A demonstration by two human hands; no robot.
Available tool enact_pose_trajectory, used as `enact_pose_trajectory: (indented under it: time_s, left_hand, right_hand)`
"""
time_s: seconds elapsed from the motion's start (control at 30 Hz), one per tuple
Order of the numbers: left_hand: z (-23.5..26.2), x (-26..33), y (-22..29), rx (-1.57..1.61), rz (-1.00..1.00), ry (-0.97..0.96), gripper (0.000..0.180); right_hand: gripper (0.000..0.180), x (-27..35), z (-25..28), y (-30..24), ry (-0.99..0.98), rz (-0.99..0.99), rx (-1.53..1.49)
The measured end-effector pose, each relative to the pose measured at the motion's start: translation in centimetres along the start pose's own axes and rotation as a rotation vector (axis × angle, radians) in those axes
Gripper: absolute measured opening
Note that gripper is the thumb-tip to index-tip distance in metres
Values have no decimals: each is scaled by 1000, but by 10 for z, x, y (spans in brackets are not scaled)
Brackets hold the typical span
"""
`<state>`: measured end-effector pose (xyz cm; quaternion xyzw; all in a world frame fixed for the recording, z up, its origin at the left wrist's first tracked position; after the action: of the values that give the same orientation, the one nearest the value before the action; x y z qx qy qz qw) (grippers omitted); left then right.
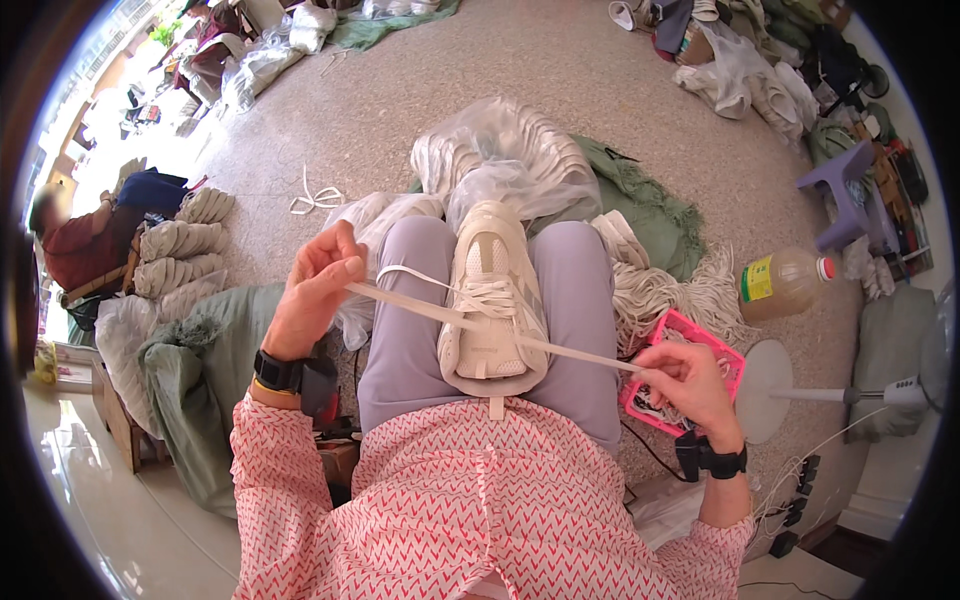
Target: Lacing a white sneaker while sitting on the floor.
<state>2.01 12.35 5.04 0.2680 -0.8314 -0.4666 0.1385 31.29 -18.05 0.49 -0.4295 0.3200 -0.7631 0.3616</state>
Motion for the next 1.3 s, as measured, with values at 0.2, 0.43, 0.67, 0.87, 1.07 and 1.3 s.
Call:
enact_pose_trajectory:
  time_s: [0.2,0.43,0.67,0.87,1.07,1.3]
  left_hand:
    - [102,28,-3,-1011,198,314,24]
    - [-34,23,-6,-1000,-241,40,27]
    - [-99,20,-60,-656,-18,-214,12]
    - [-100,16,-59,-745,-66,-173,8]
    - [-81,18,-60,-777,5,-31,12]
    - [-79,22,-66,-758,-19,44,12]
  right_hand:
    - [12,-20,-79,-80,-188,82,-7]
    - [13,-41,-119,-127,-231,214,68]
    - [14,-40,-118,-146,-79,400,102]
    - [16,-42,-116,-141,-31,420,161]
    - [26,-31,-111,-139,7,571,414]
    - [35,-3,-136,-152,168,944,823]
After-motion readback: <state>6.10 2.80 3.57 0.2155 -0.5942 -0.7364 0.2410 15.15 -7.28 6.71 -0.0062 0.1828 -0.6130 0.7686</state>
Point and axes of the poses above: each hand's wrist, its own x-axis away from the middle knuckle, its own z-axis out of the back of the hand, y = z × x, the point moved 10 cm from there along -x, towards the middle knuckle, and after that the axes turned 12 degrees about x, right-handed, at the moved point
